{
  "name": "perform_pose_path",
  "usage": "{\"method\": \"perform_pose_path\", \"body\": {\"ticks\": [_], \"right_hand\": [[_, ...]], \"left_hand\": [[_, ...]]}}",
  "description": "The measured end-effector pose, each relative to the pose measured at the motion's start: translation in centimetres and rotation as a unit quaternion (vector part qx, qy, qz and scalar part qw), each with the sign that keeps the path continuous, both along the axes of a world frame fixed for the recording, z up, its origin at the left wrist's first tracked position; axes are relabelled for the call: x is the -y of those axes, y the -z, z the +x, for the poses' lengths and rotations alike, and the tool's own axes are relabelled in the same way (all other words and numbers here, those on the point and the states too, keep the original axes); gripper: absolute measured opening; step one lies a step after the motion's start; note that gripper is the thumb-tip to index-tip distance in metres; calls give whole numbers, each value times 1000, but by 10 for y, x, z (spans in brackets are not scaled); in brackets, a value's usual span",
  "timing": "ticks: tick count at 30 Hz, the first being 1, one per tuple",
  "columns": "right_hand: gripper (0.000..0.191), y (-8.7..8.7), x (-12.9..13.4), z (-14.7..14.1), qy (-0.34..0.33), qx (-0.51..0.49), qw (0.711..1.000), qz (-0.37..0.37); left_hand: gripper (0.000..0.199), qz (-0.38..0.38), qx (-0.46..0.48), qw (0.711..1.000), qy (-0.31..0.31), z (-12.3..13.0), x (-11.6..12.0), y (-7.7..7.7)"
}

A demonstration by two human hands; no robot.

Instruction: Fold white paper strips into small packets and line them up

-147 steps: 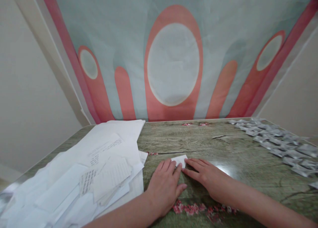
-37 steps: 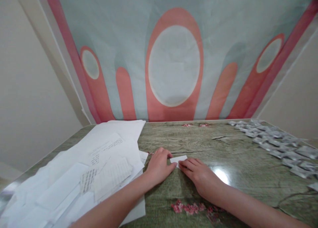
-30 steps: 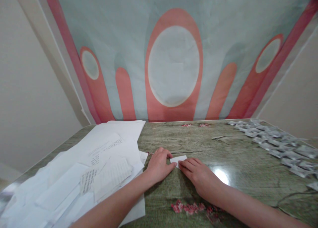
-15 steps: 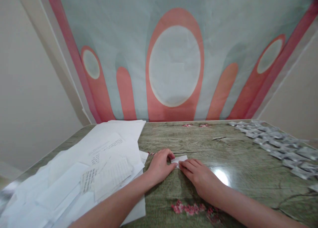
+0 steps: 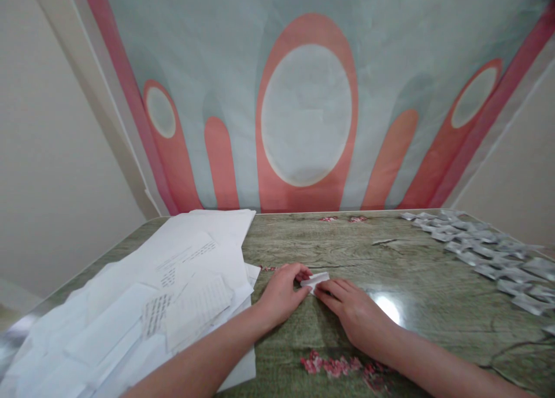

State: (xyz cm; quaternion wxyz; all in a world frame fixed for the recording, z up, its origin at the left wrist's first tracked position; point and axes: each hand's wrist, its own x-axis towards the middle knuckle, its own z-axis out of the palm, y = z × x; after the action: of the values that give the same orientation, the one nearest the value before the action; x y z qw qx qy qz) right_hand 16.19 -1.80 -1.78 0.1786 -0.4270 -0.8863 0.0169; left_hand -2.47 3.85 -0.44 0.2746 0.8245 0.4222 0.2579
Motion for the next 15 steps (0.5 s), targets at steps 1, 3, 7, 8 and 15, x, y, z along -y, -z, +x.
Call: {"method": "perform_pose_path", "body": {"ticks": [1,3,7,8,15], "right_hand": [[47,-1,0,0,1,-1,1000,1],[47,-2,0,0,2,-1,1000,1],[44,-4,0,0,-7,-2,1000,3],[43,-4,0,0,-8,-5,1000,5],[36,0,1,0,4,8,1000,22]], "left_hand": [[21,3,0,1000,3,0,0,0],[20,8,-3,1000,8,0,1,0],[18,15,-18,1000,19,-1,1,-2],[18,18,-23,999,23,-1,1,-3],[22,37,-57,997,47,-1,-2,0]]}}
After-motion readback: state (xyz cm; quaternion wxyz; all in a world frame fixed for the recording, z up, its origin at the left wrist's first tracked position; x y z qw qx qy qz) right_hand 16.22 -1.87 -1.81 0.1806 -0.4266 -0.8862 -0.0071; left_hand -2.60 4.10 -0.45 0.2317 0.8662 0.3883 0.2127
